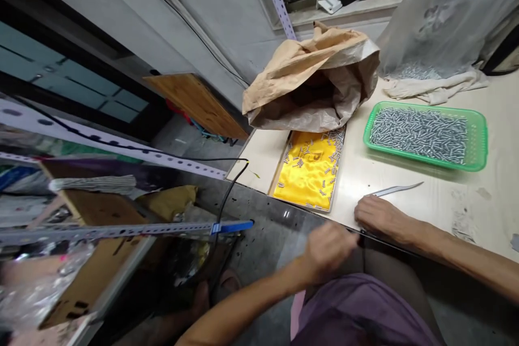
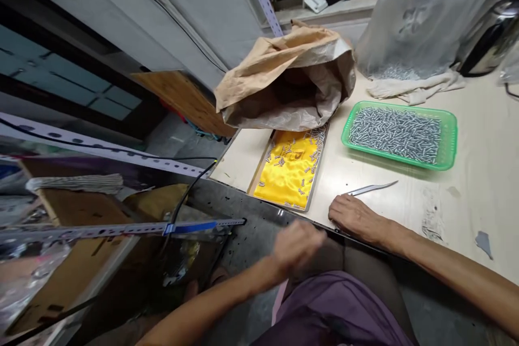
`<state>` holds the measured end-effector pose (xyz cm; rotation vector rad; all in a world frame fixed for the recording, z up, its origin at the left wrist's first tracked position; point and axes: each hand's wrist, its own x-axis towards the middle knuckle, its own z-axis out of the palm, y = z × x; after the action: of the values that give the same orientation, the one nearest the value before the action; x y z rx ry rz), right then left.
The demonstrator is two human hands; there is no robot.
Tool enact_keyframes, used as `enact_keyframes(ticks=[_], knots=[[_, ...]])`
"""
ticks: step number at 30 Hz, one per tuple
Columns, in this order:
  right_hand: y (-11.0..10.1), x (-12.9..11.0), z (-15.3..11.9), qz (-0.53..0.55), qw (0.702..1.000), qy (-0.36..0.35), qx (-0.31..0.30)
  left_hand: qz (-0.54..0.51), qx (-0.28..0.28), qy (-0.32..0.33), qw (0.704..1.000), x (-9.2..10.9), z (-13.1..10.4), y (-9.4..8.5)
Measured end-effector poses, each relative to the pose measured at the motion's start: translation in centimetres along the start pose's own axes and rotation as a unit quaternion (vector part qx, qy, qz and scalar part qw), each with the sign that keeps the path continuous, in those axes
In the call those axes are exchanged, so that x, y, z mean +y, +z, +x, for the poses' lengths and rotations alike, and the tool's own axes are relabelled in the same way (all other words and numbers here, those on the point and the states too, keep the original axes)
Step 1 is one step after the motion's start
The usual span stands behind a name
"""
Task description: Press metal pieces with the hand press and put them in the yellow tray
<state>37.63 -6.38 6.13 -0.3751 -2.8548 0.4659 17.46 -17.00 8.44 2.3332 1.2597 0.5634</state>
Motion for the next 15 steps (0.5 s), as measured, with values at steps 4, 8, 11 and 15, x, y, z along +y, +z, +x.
enact_keyframes(ticks=[4, 8, 11, 15], knots=[[-2.9, 0.2, 0.2, 0.092, 0.969, 0.076, 0.214, 0.095, 0.085, -0.166, 0.978, -6.5, -0.3, -5.7], [-7.7, 2.8, 0.2, -0.084, 0.918, 0.175, 0.345, 0.083, -0.067, -0.167, 0.980, -10.6, 0.4, -8.1], [-10.4, 6.4, -0.5, -0.190, 0.879, 0.250, 0.359, 0.059, -0.176, -0.145, 0.972, -11.7, 1.6, -8.2], [-11.1, 10.8, -2.5, -0.228, 0.861, 0.342, 0.299, 0.023, -0.250, -0.115, 0.961, -12.0, 3.1, -7.8]])
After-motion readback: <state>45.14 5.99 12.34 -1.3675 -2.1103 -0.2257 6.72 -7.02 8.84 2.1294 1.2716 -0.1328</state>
